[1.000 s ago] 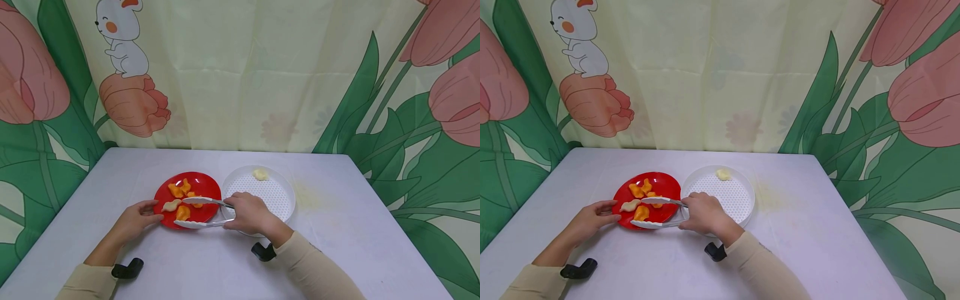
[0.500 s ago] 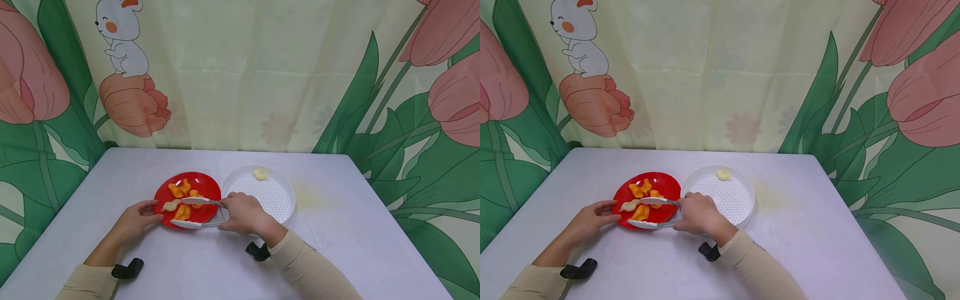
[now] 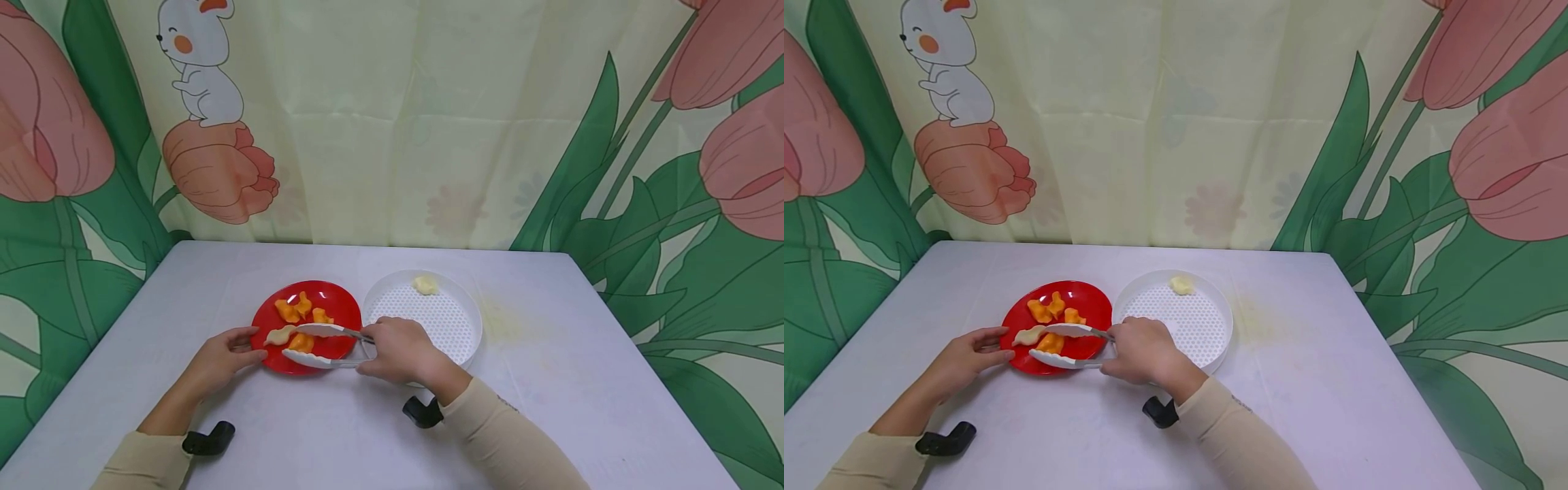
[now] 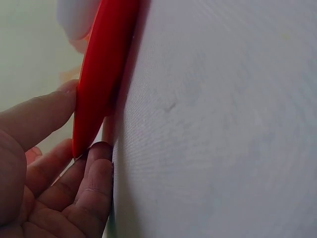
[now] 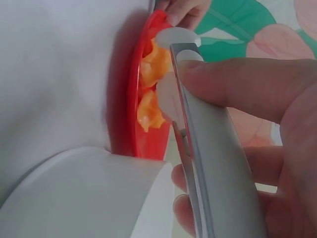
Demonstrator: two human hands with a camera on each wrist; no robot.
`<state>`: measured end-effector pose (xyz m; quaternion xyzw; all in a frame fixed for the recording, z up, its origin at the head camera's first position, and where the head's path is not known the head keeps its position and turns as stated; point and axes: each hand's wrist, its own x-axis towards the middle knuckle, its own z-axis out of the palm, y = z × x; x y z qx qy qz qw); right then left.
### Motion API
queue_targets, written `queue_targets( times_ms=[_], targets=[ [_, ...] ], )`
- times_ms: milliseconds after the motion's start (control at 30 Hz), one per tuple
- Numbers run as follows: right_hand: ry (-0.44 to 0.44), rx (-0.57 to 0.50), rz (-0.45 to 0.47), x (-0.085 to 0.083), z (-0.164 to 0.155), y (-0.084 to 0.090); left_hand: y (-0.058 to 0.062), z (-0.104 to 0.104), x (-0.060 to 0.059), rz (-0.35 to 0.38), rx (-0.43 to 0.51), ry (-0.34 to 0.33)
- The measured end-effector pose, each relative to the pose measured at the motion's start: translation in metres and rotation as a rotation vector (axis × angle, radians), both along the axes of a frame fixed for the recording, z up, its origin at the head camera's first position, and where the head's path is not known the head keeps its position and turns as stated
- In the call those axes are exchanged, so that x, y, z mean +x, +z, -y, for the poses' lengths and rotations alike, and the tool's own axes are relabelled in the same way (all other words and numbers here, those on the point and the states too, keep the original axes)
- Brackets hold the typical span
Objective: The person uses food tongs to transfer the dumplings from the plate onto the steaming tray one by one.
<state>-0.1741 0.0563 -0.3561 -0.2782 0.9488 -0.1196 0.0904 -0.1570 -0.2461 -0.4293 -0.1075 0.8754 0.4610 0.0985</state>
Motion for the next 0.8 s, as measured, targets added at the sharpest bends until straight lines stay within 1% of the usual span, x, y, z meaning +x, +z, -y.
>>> queue_targets(
  times_ms=[167,400,633,800],
  targets=[
    [0.015,-0.002,-0.018,-0.001,-0.006,0.0,0.0,0.0,0.0,-0.003,-0.003,0.0],
    [0.008,-0.043,-0.035,-0.002,-0.012,-0.001,0.0,-0.002,0.001,-0.005,-0.008,0.005],
    [-0.003,-0.009,-0.041,-0.002,-0.014,-0.002,0.002,-0.002,0.002,-0.003,-0.002,0.008],
    [0.009,0.012,-0.052,-0.003,-0.01,-0.005,0.002,-0.003,0.001,-0.004,-0.007,0.007]
  ],
)
